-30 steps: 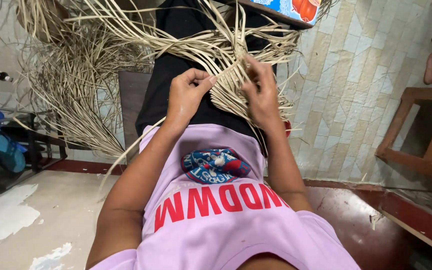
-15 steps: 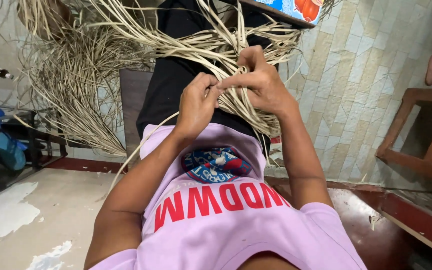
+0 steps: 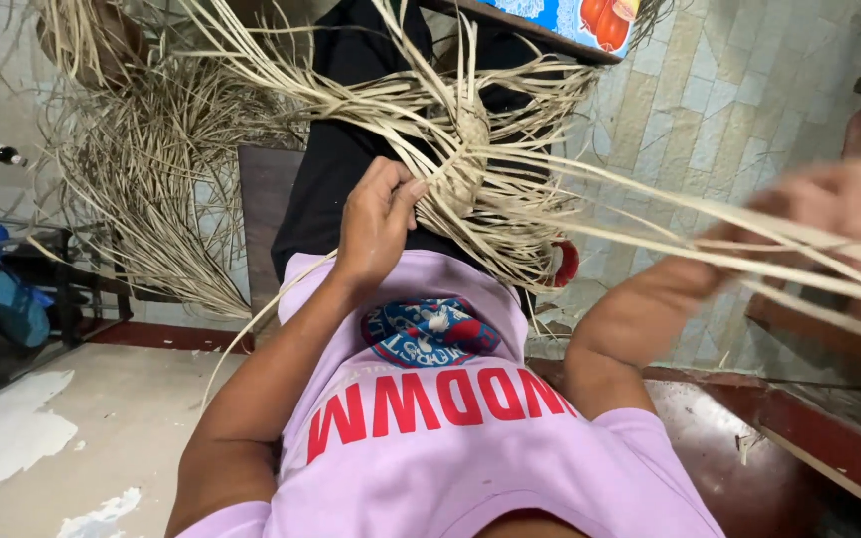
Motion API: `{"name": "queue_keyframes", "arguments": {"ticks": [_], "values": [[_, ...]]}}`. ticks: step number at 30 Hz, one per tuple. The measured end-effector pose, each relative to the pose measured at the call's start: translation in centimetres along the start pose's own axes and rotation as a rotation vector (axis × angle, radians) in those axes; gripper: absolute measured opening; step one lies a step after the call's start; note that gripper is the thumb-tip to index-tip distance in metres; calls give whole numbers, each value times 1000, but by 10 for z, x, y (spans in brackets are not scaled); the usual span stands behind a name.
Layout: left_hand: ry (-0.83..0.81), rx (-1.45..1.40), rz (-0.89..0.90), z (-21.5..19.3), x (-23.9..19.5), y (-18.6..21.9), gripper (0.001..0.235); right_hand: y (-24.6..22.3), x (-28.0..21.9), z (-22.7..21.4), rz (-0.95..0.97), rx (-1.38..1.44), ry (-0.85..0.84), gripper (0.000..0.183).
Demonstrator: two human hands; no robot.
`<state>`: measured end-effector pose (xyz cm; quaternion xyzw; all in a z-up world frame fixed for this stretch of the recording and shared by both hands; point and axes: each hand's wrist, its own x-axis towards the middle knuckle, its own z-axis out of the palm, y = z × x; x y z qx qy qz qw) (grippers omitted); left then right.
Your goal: The person sits and weaves dried palm fibers into a broom head by hand, repeatedly wrapping and tightening strands around the central bundle. The person adjusts the bundle and continues the weaving process throughout the clip.
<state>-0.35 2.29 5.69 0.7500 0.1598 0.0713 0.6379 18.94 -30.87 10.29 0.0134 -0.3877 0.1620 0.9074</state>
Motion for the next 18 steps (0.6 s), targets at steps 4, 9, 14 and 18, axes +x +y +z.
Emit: {"name": "queue_keyframes", "arguments": {"ticks": [4, 9, 14, 18], "values": [[-17, 31, 2, 2, -4, 9, 26, 108, 10, 2, 596, -1249, 283, 78], [-31, 41, 63, 1, -8, 15, 26, 164, 1, 2, 860, -1485, -126, 21], [7, 4, 100, 3, -9, 10, 17, 167, -1, -8, 794, -1408, -146, 6], [16, 1, 104, 2, -9, 9, 18, 165, -6, -16, 794, -1392, -184, 7]]}}
